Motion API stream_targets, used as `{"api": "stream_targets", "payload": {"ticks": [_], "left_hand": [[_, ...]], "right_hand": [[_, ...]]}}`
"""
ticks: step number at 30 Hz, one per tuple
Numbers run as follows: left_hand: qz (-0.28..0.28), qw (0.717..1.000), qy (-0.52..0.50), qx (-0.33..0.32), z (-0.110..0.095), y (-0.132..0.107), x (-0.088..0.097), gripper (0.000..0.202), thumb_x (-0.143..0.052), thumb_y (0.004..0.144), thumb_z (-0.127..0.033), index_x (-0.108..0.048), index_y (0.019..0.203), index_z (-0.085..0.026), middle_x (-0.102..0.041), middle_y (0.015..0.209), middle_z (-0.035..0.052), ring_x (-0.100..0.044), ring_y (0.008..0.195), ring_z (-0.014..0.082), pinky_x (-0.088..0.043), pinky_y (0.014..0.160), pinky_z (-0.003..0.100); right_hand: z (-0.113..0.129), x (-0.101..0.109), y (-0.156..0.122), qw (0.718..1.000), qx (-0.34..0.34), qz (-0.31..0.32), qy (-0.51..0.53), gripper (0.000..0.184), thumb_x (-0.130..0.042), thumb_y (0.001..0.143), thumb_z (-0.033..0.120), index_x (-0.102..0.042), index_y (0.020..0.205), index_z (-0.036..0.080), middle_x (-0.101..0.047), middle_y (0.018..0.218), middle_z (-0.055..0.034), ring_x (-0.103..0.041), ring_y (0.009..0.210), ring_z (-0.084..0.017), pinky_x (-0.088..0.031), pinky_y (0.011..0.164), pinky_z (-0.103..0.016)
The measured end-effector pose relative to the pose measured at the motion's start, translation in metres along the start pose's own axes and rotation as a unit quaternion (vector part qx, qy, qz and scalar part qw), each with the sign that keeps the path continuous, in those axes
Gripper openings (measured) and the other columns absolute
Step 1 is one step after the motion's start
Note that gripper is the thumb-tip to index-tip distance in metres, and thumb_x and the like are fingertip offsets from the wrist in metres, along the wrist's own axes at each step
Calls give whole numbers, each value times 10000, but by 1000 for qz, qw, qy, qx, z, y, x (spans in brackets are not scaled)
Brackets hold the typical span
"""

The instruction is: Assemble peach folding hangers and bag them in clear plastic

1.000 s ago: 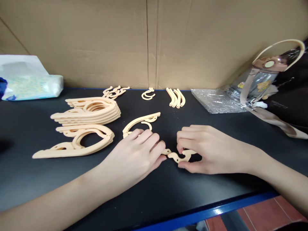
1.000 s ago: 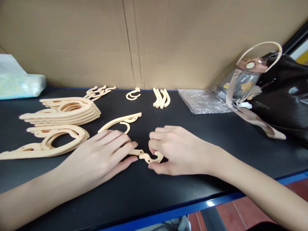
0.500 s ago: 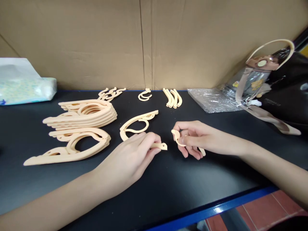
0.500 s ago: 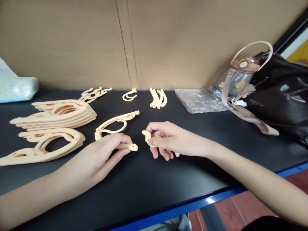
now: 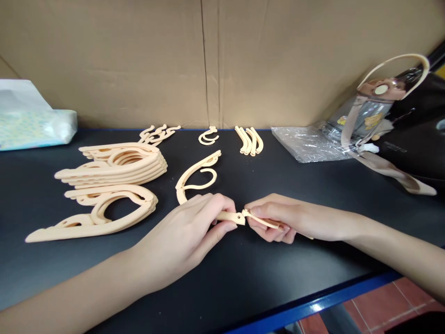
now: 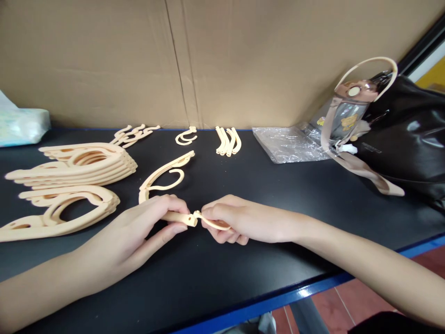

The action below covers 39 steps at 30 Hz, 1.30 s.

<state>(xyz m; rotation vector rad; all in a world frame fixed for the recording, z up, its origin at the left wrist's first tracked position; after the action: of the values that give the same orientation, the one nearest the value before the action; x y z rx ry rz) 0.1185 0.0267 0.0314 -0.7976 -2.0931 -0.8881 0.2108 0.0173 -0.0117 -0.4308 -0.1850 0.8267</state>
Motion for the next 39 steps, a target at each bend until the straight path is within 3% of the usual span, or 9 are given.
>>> {"api": "stream_targets", "payload": {"ticks": [8,14,21,26,34,39], "left_hand": [[5,1000,24,-17,-4,-4,-2,73,-385,1054,-247,-450,1021,-246,-595,890,-46,-553,730,118,-433,661,231],[8,999,39,-36,-9,-4,-6,100,-354,1061,-237,-425,991,-241,-577,866,-41,-540,701,119,-425,654,238],[-4,1000,27,-15,-2,-2,-5,72,-378,1059,-262,-429,1009,-253,-594,870,-51,-578,729,103,-443,660,199],[-9,1000,15,-6,0,-2,-1,97,-381,1054,-261,-445,982,-249,-604,854,-51,-569,703,102,-439,636,199],[9,1000,-14,20,2,0,-3,133,-389,1037,-265,-478,943,-240,-625,834,-32,-596,699,127,-451,629,229],[-56,993,-17,98,31,5,18,103,-428,1028,-294,-492,975,-232,-644,851,-25,-625,738,131,-472,680,232]], "right_hand": [[0,0,1,997,34,28,-68,399,-470,987,491,-405,731,193,-390,697,54,-302,573,-68,-264,485,-194],[-3,-4,2,993,21,49,-106,445,-454,982,564,-452,748,186,-436,716,40,-344,572,-71,-302,489,-201],[-6,-2,6,998,27,45,22,484,-450,980,562,-338,686,194,-295,656,71,-174,553,-64,-133,453,-201],[-9,-4,5,998,18,57,24,484,-434,985,568,-347,692,193,-287,654,73,-152,551,-67,-112,455,-215],[1,-1,0,995,41,24,-84,503,-394,981,627,-355,706,208,-346,692,51,-304,601,-92,-279,535,-222],[12,-41,-11,967,78,86,-225,402,-422,1029,433,-450,705,197,-468,659,46,-436,616,-98,-388,681,-252]]}}
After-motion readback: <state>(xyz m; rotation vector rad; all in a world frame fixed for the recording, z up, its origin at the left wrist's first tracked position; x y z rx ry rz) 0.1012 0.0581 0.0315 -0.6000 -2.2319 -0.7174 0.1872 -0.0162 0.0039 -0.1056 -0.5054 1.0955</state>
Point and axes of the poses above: each hand's wrist, its own y-axis towards the middle knuckle, its own x-axis out of the back of the hand, z = x × y, the point moved 10 cm from there along y, towards the middle knuckle
